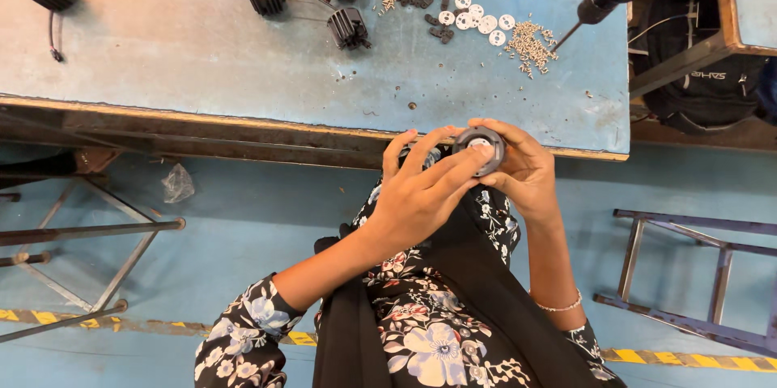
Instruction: The person assembles small electrical components on a blue workbench. They insert a white circular disc into a black cylindrical housing, then use a green power drill to secure it with screws. The person also handles a black finned component, inserting a screw and tightening it with the drill.
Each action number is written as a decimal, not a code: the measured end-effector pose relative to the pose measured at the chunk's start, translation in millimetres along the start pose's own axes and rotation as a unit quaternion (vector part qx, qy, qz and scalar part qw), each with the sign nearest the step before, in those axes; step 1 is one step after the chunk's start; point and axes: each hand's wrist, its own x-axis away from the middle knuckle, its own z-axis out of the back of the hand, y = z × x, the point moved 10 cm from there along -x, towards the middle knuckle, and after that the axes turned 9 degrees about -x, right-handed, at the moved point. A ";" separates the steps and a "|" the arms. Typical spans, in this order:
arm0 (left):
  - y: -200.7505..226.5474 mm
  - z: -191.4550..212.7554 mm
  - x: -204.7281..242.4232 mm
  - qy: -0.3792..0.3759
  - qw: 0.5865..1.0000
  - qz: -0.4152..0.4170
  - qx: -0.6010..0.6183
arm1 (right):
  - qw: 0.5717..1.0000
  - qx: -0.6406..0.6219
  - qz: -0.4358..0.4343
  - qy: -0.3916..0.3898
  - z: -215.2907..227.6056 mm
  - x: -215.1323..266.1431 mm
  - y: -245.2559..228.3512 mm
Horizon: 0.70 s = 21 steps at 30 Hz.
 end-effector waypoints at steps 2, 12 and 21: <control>-2.1 -1.3 -0.3 0.000 0.999 0.034 0.017 | 1.000 0.011 -0.004 0.005 -2.5 -1.4 -0.9; -9.6 -15.3 1.6 -0.012 0.995 0.016 0.096 | 1.000 -0.001 0.013 -0.008 -1.7 -2.8 3.2; -55.2 -58.3 0.3 -0.035 0.997 0.007 0.067 | 0.997 0.071 -0.004 0.000 11.1 -38.3 40.9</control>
